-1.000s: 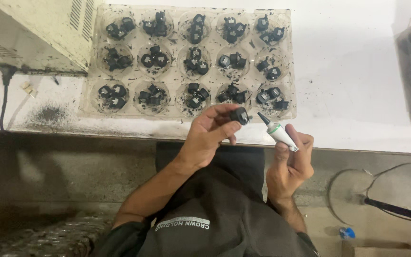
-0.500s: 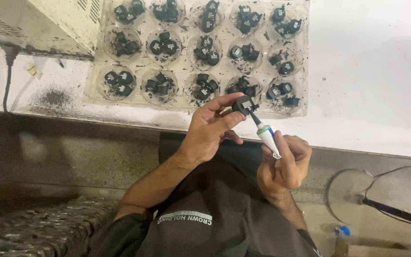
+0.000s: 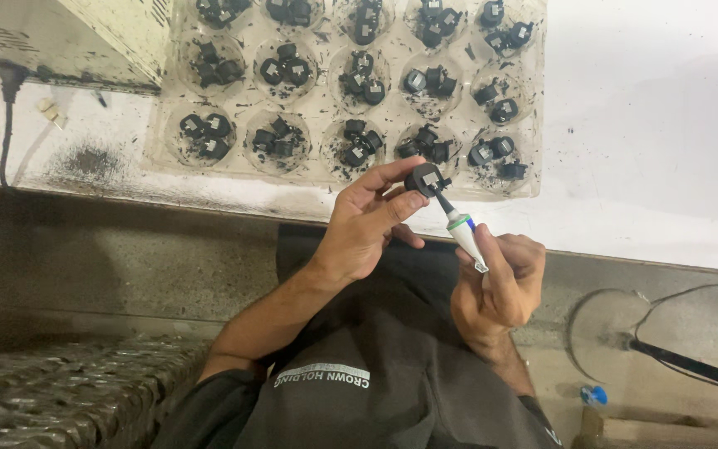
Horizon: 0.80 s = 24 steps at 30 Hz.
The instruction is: The person sits at a workbench and applies glue from a small tube to black plastic plug components arranged in a tray. They pick up one component at a time, squeeze glue into it, and place it back in the tray, repeating this across many parts.
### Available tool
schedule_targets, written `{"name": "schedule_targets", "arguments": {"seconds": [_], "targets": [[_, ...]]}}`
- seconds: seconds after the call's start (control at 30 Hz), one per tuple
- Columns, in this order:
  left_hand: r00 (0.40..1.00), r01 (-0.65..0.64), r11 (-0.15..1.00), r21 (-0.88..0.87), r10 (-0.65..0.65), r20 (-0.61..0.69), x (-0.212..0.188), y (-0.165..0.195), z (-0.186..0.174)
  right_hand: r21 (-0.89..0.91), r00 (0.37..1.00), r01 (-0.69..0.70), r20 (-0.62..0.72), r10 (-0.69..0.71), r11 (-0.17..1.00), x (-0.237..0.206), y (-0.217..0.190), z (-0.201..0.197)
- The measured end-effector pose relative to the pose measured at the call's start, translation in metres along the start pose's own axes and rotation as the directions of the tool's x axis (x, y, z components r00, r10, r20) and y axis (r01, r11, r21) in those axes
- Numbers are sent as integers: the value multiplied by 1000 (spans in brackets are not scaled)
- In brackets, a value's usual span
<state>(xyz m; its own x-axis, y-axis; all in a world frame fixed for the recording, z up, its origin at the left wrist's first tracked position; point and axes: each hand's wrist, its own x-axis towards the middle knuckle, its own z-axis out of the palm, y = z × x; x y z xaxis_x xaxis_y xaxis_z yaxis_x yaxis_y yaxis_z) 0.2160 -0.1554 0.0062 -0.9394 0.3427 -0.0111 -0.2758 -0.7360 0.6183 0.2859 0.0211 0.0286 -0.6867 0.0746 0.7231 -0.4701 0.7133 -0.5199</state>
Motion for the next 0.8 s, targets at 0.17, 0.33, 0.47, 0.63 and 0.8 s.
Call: {"name": "schedule_targets", "arguments": {"seconds": [0.17,0.33,0.47,0.63,0.8], "targets": [[1000,10,1000,-1,-10,-13,0,1,1,12,1000,26,13,-27,1000,-1,4,-1],[998,36,999,-7,-36,-49,-2,0,4,15,1000,17,1,-17,1000,-1,0,-2],[991,108,993,-39,-111,-75,-5,-4,6,1,1000,30,-10,-30,1000,-1,-2,0],[982,163,982,-95,-170,-78,-8,-12,6,-33,997,50,-60,-52,998,-1,1,2],[978,178,979,-97,-187,-88,-6,-14,3,-41,997,43,-60,-45,998,-1,2,1]]}}
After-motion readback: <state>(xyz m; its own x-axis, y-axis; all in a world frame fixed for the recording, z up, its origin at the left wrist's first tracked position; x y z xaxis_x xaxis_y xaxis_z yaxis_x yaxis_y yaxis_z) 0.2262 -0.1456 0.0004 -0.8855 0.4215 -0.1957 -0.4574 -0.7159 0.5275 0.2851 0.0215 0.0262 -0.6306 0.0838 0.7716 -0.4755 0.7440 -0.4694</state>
